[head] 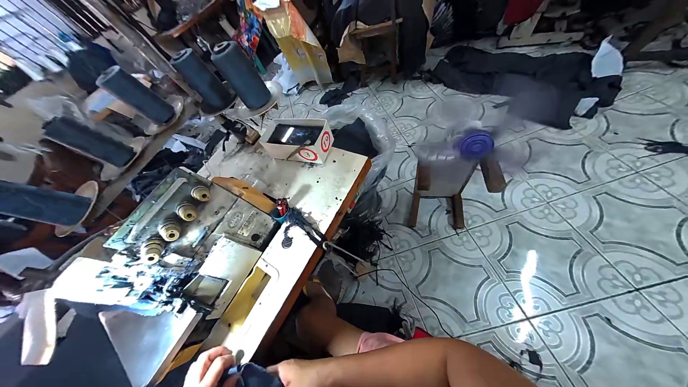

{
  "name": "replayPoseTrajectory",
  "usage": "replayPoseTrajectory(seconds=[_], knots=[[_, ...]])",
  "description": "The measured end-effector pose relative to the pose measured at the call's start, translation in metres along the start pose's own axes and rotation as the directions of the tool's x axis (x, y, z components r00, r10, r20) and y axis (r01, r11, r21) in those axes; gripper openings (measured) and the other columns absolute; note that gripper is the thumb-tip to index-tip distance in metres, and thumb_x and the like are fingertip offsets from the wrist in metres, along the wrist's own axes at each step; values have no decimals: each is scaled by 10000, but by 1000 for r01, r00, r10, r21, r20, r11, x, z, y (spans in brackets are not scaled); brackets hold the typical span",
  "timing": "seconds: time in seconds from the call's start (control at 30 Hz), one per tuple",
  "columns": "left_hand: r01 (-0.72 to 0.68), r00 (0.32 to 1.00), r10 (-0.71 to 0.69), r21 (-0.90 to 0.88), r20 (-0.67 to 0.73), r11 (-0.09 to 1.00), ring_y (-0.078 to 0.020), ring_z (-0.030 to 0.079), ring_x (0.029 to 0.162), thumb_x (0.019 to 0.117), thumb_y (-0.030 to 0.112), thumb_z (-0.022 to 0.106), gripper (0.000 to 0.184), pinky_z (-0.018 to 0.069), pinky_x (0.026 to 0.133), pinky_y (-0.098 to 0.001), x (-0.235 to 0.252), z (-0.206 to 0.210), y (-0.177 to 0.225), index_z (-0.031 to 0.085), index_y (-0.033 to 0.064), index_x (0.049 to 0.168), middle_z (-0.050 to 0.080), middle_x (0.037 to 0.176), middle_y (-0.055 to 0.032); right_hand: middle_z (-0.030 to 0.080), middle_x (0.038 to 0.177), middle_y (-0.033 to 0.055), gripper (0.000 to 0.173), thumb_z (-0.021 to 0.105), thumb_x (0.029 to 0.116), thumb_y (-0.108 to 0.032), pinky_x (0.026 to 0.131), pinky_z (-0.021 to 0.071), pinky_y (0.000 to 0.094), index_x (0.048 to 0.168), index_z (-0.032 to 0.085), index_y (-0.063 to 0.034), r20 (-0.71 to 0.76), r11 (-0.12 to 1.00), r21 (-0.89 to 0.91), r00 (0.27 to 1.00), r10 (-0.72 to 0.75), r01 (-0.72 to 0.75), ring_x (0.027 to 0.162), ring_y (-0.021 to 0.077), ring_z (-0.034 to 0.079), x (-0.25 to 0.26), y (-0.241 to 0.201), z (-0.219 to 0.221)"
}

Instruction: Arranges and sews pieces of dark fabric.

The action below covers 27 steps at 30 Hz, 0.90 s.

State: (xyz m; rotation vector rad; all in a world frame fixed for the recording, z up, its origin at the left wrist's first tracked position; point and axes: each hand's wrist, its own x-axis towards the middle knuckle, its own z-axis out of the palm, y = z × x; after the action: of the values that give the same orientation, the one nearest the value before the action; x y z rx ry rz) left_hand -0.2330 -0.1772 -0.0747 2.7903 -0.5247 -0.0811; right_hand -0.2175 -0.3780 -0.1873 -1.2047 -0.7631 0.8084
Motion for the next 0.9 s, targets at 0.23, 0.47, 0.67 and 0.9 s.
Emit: replayPoseTrajectory(seconds=[0.23,0.47,0.67,0.9], knots=[[39,989,-46,54,142,998,-489,693,857,915,253,756,414,516,858,-690,-7,-48,-5,678,-111,1098,705,899,-281,554,757,131,270,470,1060,-102,676,440,378,925,597,95,118,992,-108,992,-53,66,698,180,528,-7,-32,-4],[-110,993,91,-300,-76,948,-148,658,757,895,167,755,224,561,724,-293,-7,-19,7,705,-36,973,706,862,-137,664,942,156,263,503,1056,-121,832,525,351,1119,616,108,47,1000,-19,999,-11,12,866,143,638,-11,-37,-1],[-26,983,-52,-415,-176,910,62,592,684,952,266,681,257,510,665,-126,-6,-23,4,738,17,928,686,769,27,688,910,59,242,496,1045,-105,815,547,243,1075,645,82,-29,999,-45,999,21,-22,839,20,647,-7,-62,-6],[-25,981,-82,-536,-175,844,42,626,695,902,115,739,67,537,654,-138,-15,-26,10,750,53,926,710,800,53,700,1016,-66,197,491,1047,-101,908,555,228,1160,625,-11,96,996,92,995,7,-16,957,-28,656,-4,-56,-10]])
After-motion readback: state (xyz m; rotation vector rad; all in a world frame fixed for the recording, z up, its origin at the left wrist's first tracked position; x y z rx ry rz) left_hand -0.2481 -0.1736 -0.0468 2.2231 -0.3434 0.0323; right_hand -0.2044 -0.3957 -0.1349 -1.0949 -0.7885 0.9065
